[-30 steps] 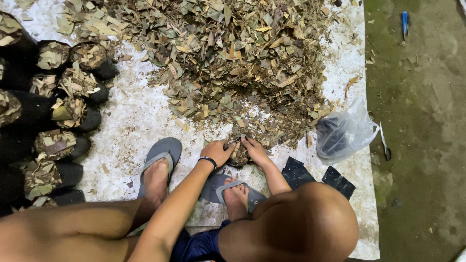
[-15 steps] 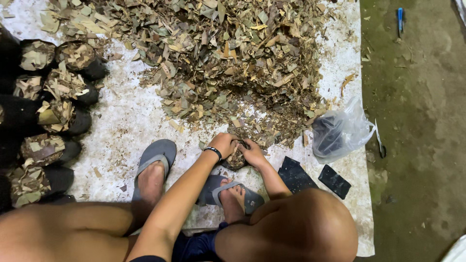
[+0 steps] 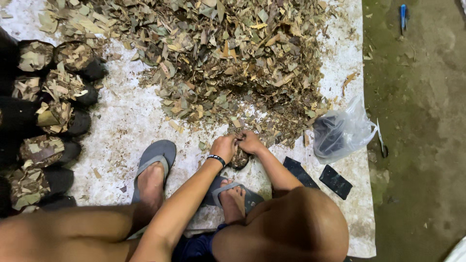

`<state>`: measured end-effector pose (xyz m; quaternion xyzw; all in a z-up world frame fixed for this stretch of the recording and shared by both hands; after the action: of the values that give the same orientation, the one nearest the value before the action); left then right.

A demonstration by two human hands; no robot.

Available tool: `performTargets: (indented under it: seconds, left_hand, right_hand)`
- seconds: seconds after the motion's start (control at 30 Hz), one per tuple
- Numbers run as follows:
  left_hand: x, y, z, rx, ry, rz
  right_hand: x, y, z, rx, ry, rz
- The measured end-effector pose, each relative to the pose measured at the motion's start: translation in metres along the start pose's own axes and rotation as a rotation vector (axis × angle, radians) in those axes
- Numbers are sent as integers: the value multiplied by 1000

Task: The person sits on the floor and fills small black pots with wood chips from a large pile. They scoop the chips by hand, pack them into the pots, and place the filled pots in a row to the left.

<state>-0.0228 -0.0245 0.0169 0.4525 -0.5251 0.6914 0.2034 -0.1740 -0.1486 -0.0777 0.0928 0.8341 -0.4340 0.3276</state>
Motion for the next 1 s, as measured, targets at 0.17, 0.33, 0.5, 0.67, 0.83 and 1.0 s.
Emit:
performTargets:
  seconds: [0.17, 0.33, 0.5, 0.67, 0.83, 1.0]
  left_hand:
    - [-12, -13, 1, 2, -145, -12]
    - [-28, -21, -7, 55, -156, -115]
    - [-32, -21, -8, 68, -155, -143]
    - [-29, -19, -9, 27, -200, -119]
    - [-27, -21, -5, 24, -174, -121]
    - [-22, -26, -9, 44, -163, -140]
  right_hand:
    - [-45, -86, -12, -296, 73, 0]
    - [-86, -131, -35, -92, 11, -459]
    - [-104, -98, -51, -185, 175, -781]
    - [-46, -52, -28, -21, -244, -715]
    - [0, -47, 5, 104, -431, -573]
    - [-49, -86, 10, 102, 2, -203]
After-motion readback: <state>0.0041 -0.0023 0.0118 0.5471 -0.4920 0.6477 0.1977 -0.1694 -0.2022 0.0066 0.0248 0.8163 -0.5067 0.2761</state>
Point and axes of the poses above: each hand's wrist, its own z-axis towards the middle knuckle, its own y-axis out of the palm, x = y × z, the point moved 1 cm from there along z, towards the middle knuckle, and after that the axes turned 10 degrees about x, right-handed, at the moved point
